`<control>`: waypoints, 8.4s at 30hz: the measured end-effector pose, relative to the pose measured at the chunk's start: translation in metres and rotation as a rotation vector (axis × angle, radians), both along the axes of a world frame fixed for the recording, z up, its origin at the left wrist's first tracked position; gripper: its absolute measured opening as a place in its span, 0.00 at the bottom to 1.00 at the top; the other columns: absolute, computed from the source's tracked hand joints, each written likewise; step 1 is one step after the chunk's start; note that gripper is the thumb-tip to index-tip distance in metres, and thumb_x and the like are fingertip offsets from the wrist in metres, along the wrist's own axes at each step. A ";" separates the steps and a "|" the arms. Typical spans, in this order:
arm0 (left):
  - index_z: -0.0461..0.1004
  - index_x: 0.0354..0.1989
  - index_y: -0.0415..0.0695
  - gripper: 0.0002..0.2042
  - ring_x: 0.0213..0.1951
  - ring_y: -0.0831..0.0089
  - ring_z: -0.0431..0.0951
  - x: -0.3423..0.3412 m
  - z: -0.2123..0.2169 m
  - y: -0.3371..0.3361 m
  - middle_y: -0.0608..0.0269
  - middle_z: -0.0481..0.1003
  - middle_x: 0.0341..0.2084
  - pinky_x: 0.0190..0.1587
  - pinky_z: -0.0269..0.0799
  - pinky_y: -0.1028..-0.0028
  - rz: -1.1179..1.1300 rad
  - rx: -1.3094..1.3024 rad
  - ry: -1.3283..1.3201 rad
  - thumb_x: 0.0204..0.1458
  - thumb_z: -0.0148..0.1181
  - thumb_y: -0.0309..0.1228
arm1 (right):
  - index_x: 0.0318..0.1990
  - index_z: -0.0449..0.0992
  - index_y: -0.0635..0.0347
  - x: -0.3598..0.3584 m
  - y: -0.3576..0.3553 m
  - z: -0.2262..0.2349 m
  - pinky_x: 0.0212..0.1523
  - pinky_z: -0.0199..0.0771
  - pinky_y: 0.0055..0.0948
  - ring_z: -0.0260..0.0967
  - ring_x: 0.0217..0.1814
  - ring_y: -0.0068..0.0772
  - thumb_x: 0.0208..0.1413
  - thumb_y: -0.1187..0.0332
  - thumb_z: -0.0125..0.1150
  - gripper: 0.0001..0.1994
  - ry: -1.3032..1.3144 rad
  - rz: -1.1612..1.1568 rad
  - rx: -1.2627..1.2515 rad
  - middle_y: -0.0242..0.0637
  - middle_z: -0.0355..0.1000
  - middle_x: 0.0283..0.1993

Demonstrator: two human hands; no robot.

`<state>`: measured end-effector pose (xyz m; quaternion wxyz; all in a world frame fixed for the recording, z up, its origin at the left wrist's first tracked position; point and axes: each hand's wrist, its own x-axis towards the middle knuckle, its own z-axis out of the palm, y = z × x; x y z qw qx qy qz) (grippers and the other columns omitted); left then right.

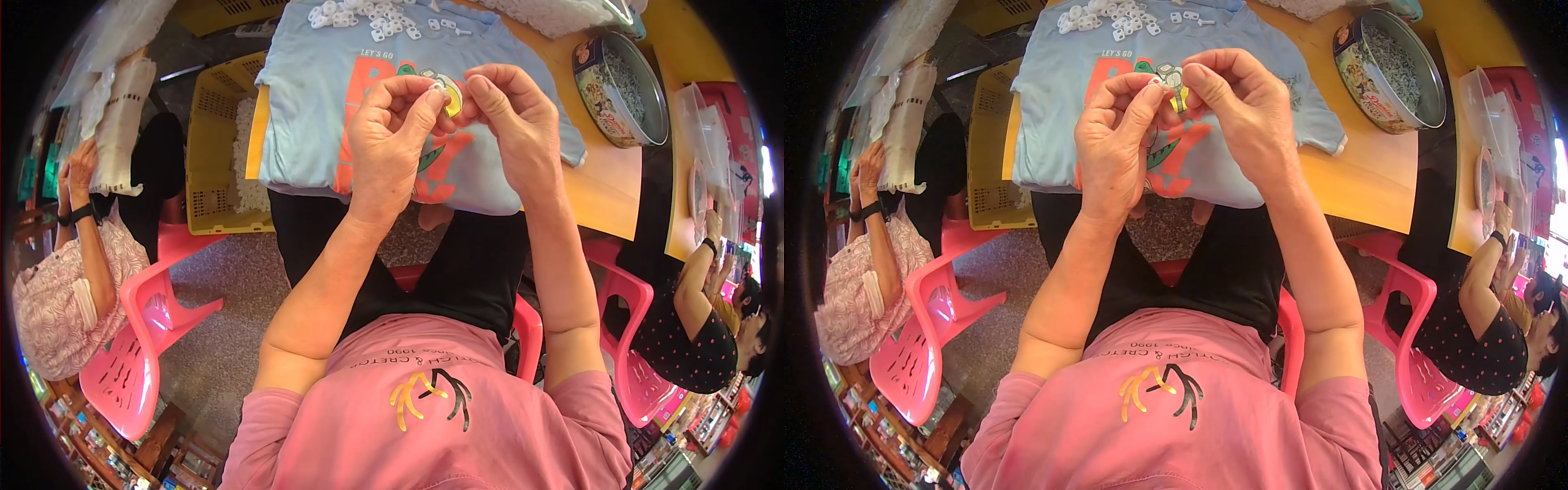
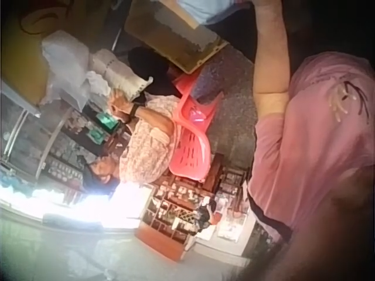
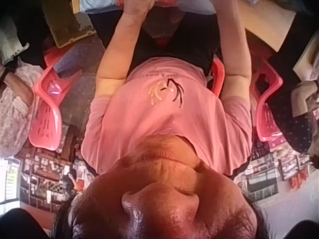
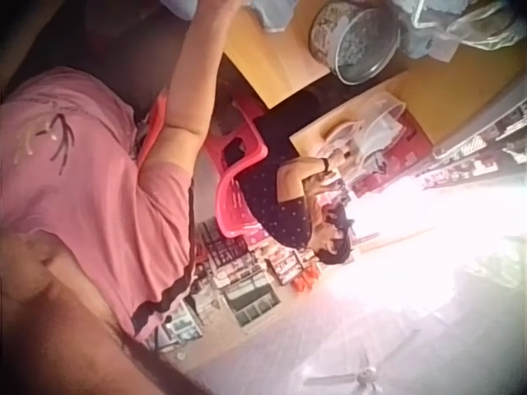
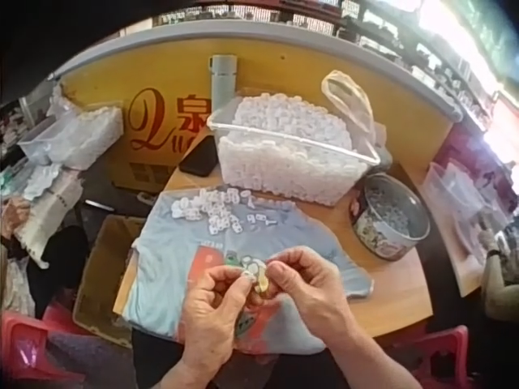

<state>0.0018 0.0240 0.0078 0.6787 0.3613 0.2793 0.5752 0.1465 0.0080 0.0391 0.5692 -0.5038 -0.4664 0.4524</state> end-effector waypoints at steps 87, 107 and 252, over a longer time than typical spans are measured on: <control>0.73 0.38 0.37 0.04 0.27 0.84 0.74 -0.004 0.004 -0.005 0.66 0.77 0.28 0.30 0.72 0.83 -0.027 0.059 0.201 0.60 0.59 0.26 | 0.32 0.77 0.64 -0.009 -0.002 -0.003 0.29 0.65 0.17 0.64 0.28 0.13 0.60 0.68 0.64 0.08 -0.425 -0.076 0.059 0.25 0.70 0.25; 0.73 0.38 0.37 0.05 0.27 0.84 0.73 -0.004 0.007 -0.003 0.66 0.76 0.28 0.30 0.71 0.83 -0.098 0.084 0.135 0.60 0.59 0.26 | 0.41 0.79 0.68 -0.001 -0.013 0.007 0.32 0.71 0.20 0.67 0.27 0.18 0.68 0.63 0.52 0.15 -0.299 0.001 0.017 0.31 0.74 0.28; 0.73 0.37 0.39 0.04 0.24 0.87 0.68 -0.002 0.007 0.003 0.70 0.75 0.26 0.27 0.65 0.84 -0.133 0.012 0.164 0.60 0.59 0.27 | 0.36 0.69 0.67 0.035 0.016 0.010 0.34 0.66 0.37 0.66 0.33 0.49 0.64 0.69 0.51 0.08 -0.842 0.364 0.416 0.45 0.67 0.30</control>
